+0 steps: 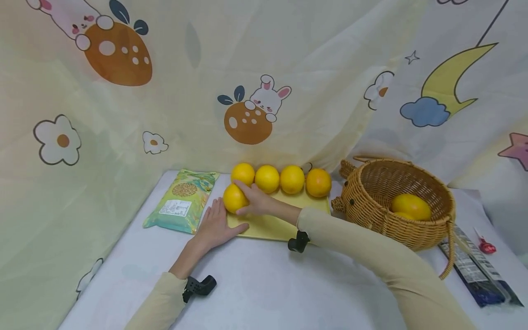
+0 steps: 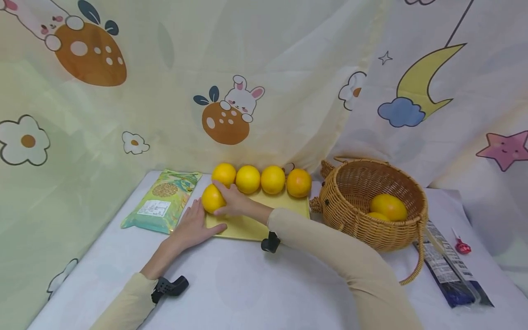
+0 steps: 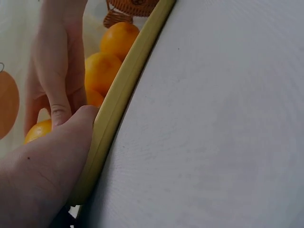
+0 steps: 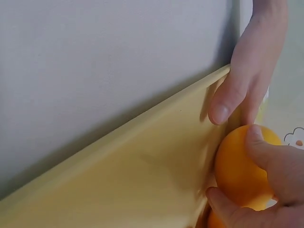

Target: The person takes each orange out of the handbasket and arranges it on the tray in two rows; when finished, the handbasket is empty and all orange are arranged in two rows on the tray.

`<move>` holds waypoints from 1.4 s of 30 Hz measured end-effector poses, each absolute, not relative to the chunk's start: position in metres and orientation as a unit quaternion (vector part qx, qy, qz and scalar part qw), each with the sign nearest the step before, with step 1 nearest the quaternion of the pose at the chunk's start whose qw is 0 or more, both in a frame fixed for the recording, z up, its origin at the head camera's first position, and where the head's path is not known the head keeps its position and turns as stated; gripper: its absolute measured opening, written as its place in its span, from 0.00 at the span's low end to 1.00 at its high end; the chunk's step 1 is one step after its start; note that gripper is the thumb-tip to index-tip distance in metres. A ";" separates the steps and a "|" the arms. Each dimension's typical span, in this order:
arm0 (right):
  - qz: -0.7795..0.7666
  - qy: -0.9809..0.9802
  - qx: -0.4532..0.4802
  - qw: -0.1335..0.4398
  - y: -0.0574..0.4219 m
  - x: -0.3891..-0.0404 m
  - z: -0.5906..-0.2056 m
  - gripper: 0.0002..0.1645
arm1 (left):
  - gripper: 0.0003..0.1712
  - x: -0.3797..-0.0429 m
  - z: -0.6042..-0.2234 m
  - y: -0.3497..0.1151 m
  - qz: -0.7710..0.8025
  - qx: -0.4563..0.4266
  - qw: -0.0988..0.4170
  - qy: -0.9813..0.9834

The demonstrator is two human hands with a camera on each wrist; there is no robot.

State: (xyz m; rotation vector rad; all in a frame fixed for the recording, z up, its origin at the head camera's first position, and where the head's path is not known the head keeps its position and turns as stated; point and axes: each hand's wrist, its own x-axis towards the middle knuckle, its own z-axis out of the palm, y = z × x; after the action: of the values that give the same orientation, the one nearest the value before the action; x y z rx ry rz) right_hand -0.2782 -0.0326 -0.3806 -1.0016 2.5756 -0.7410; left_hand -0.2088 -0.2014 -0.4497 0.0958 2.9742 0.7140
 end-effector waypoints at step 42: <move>-0.314 0.911 -0.251 -0.087 0.243 -0.178 -0.297 0.21 | 0.73 -0.205 -0.439 -0.204 0.136 0.038 0.095 0.985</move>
State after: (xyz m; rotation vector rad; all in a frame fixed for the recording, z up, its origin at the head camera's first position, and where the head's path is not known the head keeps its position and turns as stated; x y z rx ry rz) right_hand -0.1781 0.2434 -0.2970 -0.8369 3.0335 -1.0442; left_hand -0.2051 -0.2041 -0.4386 0.1118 2.9221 0.4027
